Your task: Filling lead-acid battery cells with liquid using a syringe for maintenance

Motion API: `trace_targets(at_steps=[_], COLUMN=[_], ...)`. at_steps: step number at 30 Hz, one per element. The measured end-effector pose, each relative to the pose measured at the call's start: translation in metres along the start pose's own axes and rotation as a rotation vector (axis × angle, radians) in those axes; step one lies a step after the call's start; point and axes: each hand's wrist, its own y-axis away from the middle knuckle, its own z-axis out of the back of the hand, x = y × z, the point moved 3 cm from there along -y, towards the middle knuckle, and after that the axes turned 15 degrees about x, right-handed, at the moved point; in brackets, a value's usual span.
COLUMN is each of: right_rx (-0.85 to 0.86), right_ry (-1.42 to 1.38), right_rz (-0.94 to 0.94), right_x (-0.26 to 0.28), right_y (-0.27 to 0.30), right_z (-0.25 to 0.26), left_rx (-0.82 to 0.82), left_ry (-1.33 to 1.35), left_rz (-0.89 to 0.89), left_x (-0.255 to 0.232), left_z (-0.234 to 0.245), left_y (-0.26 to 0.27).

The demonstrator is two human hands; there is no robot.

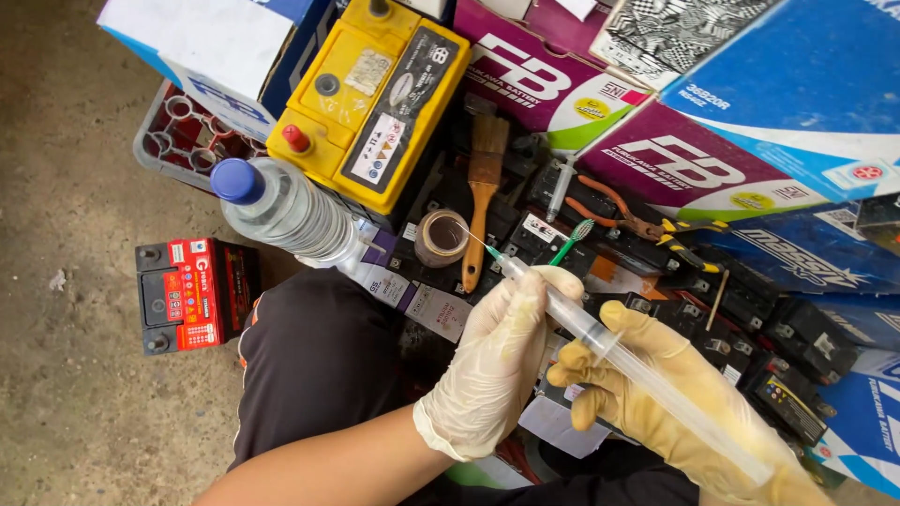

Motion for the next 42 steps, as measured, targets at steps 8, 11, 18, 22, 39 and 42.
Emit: trace_targets(at_steps=[8, 11, 18, 22, 39, 42], right_rx=[-0.066, -0.034, -0.010, 0.397, 0.421, 0.427], right_ry=[-0.001, -0.020, 0.075, 0.236, 0.303, 0.316], right_rz=[0.027, -0.054, 0.024, 0.448, 0.713, 0.701], right_x=[0.001, 0.009, 0.010, 0.008, 0.000, 0.001], right_y=[-0.007, -0.004, 0.001, 0.016, 0.012, 0.010], right_z=[0.017, -0.002, 0.002, -0.025, -0.051, -0.045], left_rx=[-0.073, -0.079, -0.065, -0.069, -0.097, -0.091], left_ry=[-0.055, -0.086, -0.039, -0.054, -0.128, -0.148], left_rz=[0.042, 0.042, 0.030, 0.015, 0.030, 0.048], left_x=[-0.006, -0.005, 0.000, -0.002, 0.000, -0.003], left_z=[0.004, 0.006, 0.008, 0.010, 0.013, 0.012], left_y=[0.000, 0.000, 0.002, 0.002, -0.002, -0.002])
